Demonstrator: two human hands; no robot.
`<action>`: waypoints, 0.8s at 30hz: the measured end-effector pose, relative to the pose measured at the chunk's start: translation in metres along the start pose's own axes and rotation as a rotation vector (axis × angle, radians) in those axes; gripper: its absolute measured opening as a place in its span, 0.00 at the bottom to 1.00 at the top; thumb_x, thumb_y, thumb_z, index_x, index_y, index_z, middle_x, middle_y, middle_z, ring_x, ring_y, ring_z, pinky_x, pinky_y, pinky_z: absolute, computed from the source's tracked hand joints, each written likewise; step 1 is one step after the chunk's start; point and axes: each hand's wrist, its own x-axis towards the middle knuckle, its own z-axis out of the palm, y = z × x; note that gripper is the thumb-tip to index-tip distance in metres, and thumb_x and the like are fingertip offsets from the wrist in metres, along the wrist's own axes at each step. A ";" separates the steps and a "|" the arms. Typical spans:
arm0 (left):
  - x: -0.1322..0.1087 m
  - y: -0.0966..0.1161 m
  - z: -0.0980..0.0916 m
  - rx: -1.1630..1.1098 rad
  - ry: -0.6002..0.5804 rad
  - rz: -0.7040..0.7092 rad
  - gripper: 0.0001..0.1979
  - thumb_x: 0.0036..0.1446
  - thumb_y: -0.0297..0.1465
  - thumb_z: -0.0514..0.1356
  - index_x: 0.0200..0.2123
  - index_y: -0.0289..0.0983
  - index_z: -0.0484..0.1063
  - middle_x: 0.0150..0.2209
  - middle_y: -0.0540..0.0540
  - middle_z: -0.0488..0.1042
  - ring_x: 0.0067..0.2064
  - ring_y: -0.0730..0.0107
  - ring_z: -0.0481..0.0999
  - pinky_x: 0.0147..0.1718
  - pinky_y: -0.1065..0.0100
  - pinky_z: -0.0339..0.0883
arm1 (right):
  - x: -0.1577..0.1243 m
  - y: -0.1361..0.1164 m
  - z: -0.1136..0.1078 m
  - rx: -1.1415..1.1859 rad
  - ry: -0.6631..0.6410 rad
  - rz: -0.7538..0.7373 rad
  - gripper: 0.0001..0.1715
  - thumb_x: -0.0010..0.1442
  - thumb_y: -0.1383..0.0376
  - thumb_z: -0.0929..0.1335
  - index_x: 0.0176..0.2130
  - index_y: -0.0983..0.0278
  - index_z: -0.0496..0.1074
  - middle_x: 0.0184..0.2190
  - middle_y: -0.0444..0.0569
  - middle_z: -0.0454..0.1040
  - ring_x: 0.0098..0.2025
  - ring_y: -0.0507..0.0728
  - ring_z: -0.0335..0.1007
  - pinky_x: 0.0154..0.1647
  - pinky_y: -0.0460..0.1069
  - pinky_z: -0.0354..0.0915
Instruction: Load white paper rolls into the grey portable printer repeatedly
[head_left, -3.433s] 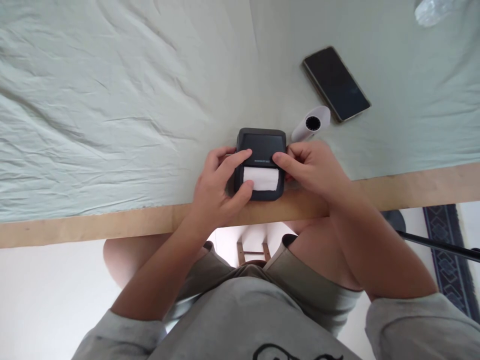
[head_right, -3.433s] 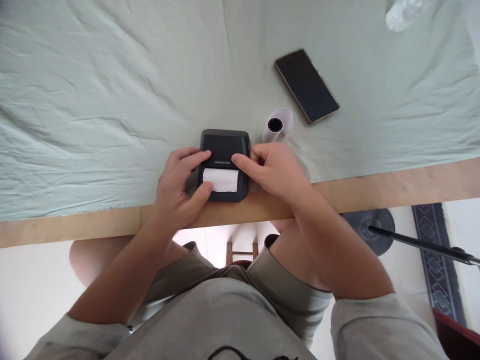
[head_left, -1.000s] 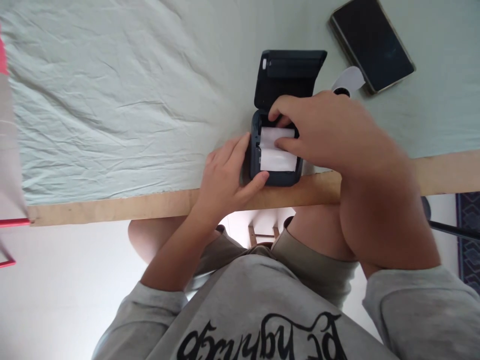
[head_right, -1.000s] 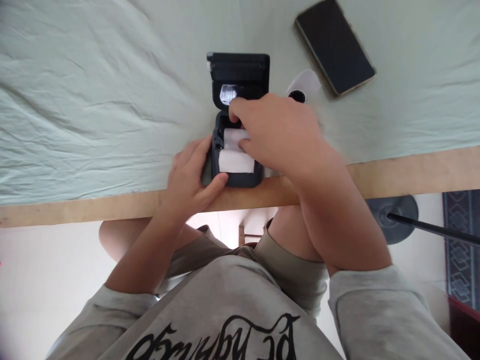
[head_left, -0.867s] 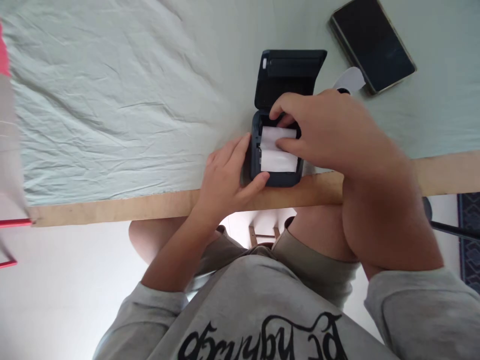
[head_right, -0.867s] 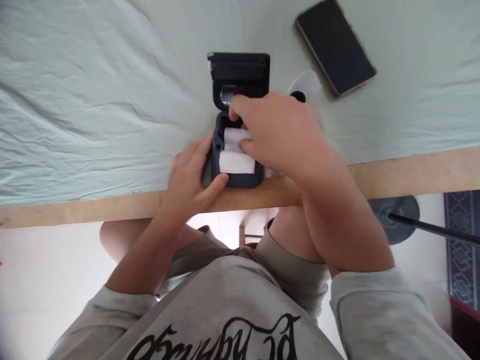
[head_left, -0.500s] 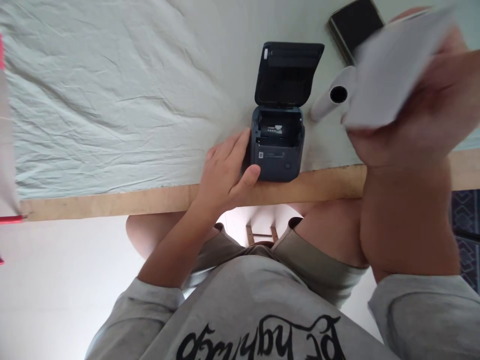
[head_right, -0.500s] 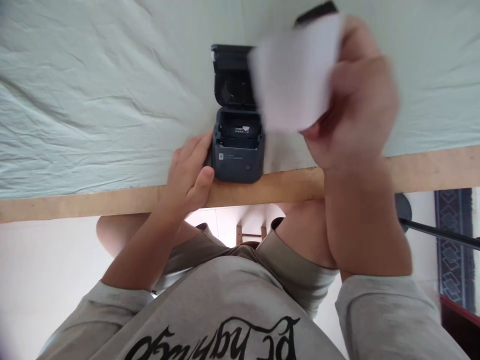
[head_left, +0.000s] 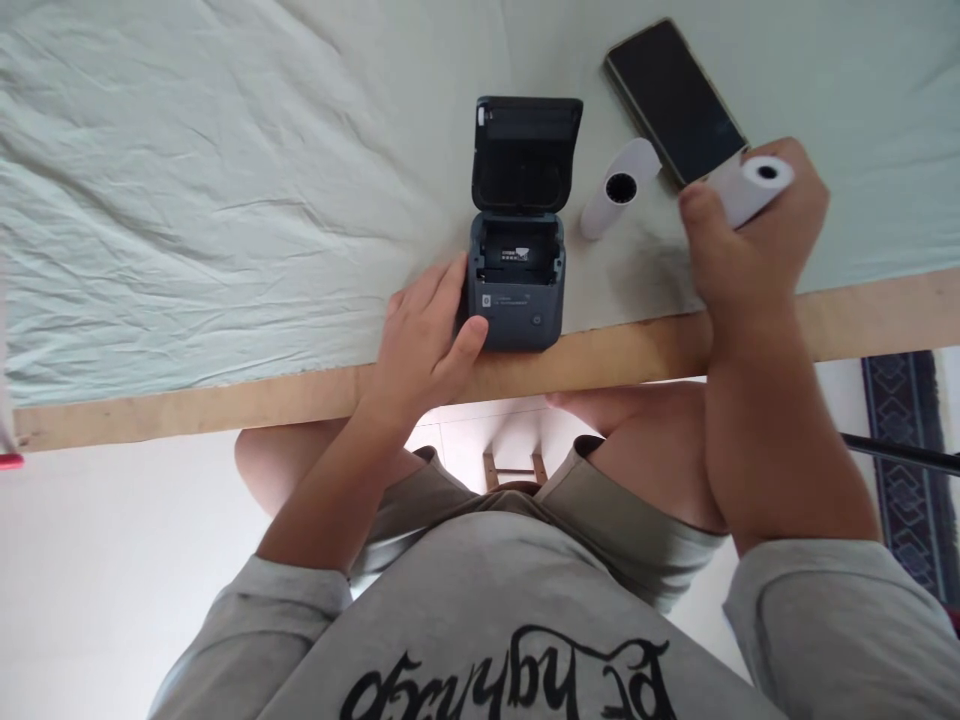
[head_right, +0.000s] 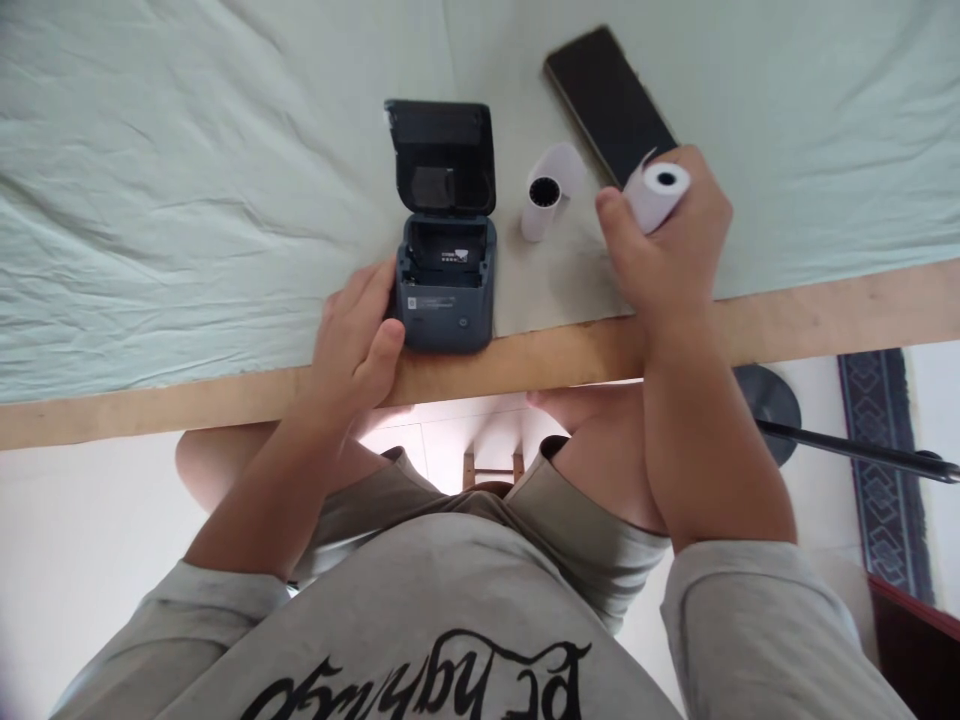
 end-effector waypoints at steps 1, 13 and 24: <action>0.000 0.000 0.000 0.003 -0.002 -0.002 0.46 0.72 0.62 0.33 0.75 0.38 0.61 0.69 0.32 0.71 0.68 0.40 0.71 0.64 0.48 0.63 | 0.000 0.001 -0.003 -0.101 -0.038 -0.043 0.17 0.57 0.59 0.73 0.36 0.57 0.61 0.34 0.44 0.69 0.38 0.56 0.66 0.45 0.57 0.64; 0.000 0.000 -0.001 -0.003 0.002 0.011 0.46 0.72 0.62 0.34 0.75 0.37 0.61 0.67 0.31 0.72 0.66 0.40 0.72 0.63 0.47 0.64 | -0.002 -0.007 -0.014 -0.215 -0.065 -0.071 0.34 0.49 0.75 0.74 0.55 0.61 0.69 0.50 0.53 0.79 0.51 0.62 0.76 0.58 0.60 0.68; 0.000 -0.002 -0.001 -0.016 0.005 0.042 0.43 0.74 0.61 0.37 0.75 0.40 0.60 0.67 0.32 0.73 0.65 0.41 0.73 0.62 0.47 0.64 | -0.029 -0.076 0.022 -0.208 -0.211 -0.136 0.27 0.58 0.69 0.73 0.56 0.60 0.67 0.60 0.64 0.68 0.62 0.71 0.69 0.69 0.66 0.61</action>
